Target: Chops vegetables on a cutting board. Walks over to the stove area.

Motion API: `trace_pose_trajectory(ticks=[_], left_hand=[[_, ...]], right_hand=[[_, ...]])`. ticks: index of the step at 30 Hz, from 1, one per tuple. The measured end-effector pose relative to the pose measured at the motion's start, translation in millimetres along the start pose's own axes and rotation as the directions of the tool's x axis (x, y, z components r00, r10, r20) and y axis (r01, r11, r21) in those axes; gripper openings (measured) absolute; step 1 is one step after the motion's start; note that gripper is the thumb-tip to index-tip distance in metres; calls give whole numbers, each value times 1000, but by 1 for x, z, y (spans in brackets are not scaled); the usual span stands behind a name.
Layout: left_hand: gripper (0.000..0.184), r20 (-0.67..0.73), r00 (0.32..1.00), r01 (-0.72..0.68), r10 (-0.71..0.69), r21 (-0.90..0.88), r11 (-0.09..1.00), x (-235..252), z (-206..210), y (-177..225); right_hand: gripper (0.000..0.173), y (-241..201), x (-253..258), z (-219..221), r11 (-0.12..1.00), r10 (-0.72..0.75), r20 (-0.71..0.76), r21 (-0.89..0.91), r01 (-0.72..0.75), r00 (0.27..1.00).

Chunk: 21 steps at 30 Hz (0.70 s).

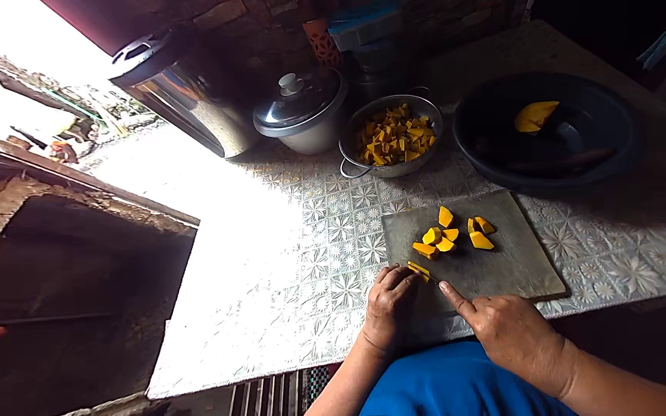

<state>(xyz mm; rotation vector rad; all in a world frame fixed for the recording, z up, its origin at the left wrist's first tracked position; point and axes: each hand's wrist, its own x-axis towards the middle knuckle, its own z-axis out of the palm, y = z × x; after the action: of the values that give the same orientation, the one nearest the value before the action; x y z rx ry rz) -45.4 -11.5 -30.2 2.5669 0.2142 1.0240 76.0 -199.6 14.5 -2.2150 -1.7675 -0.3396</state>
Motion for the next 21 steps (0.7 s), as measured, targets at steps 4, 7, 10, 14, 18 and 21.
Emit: trace_pose_trajectory(ticks=[4,7,10,14,18,21], left_hand=[[10,-1,1000,3,-3,0,1000,1,0,1],[11,-7,1000,6,-6,-8,1000,2,1,0],[11,-11,1000,11,-12,-12,1000,2,1,1],[11,-1,1000,12,-12,-2,1000,2,1,2],[10,-1,1000,12,-12,-10,1000,1,1,2],[10,-9,1000,12,-12,-11,1000,0,1,2]], right_hand=[[53,0,3,-1,1000,-10,27,-9,10,1000],[55,2,5,-1,1000,-16,48,11,16,999],[59,3,6,-1,999,-16,100,32,12,995],[61,2,11,2,998,-10,131,69,1,991],[61,1,23,7,990,1,237,135,-34,971],[58,3,19,14,991,4,161,129,-25,987]])
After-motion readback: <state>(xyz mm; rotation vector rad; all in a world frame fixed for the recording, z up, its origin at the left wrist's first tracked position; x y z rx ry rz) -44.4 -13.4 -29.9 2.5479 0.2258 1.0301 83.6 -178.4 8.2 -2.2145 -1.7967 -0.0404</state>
